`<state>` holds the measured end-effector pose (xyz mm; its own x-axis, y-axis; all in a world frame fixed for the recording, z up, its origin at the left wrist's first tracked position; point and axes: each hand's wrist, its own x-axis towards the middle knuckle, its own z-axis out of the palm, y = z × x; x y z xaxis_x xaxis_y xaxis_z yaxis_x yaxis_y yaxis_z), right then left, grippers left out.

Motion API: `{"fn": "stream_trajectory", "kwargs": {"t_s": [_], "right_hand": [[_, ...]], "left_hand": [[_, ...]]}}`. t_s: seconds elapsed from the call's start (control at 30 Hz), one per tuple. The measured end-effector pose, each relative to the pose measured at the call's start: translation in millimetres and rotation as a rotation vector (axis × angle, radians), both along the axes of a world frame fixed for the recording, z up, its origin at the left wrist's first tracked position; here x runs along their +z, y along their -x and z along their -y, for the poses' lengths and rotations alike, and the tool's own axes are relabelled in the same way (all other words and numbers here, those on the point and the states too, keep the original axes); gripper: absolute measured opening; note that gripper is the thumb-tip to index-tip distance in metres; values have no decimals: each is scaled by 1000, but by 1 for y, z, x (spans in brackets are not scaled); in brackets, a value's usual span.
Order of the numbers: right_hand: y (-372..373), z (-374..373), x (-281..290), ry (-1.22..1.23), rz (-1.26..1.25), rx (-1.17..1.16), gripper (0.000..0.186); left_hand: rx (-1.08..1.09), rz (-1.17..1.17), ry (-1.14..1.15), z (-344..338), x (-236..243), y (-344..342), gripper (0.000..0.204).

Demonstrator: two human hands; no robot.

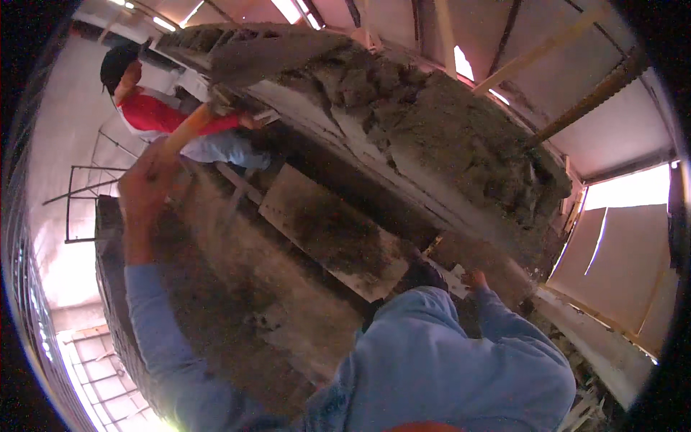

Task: The person applies mortar to a cinder block wall using a trowel. They spread the mortar across the top surface and into the joints between blocks, smoothing the surface as they work.

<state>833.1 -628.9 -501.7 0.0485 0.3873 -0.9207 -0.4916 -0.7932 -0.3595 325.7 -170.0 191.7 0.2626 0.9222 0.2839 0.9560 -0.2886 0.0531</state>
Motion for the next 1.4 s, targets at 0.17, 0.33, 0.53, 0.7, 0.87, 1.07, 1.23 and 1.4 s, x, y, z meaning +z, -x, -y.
{"fn": "stream_trajectory", "kwargs": {"t_s": [0.17, 0.33, 0.53, 0.7, 0.87, 1.07, 1.23, 1.4], "right_hand": [[12, -2, 2, 95, -50, -63, 34], [7, 10, -24, 70, 13, -206, 34], [-3, 22, -23, -297, 878, 1233, 51], [-16, 60, -74, -241, 409, 360, 41], [-30, 69, -98, -268, 1056, 1112, 40], [-28, 8, -31, -275, 718, 830, 47], [-12, 17, -28, 42, 28, -53, 42], [-10, 32, -64, -183, 833, 1267, 43]], "left_hand": [[-55, 26, -6, -17, 25, -6, 42], [16, -138, -38, -36, -4, -12, 44], [44, -46, -131, 12, 26, 14, 43], [-6, -84, -59, 24, 30, 41, 39], [66, -2, -1, -50, -21, 64, 39], [84, -95, -110, -25, 21, 37, 41], [-57, 45, -209, 5, 34, 34, 42], [91, 3, -26, 12, 2, -56, 41]]}}
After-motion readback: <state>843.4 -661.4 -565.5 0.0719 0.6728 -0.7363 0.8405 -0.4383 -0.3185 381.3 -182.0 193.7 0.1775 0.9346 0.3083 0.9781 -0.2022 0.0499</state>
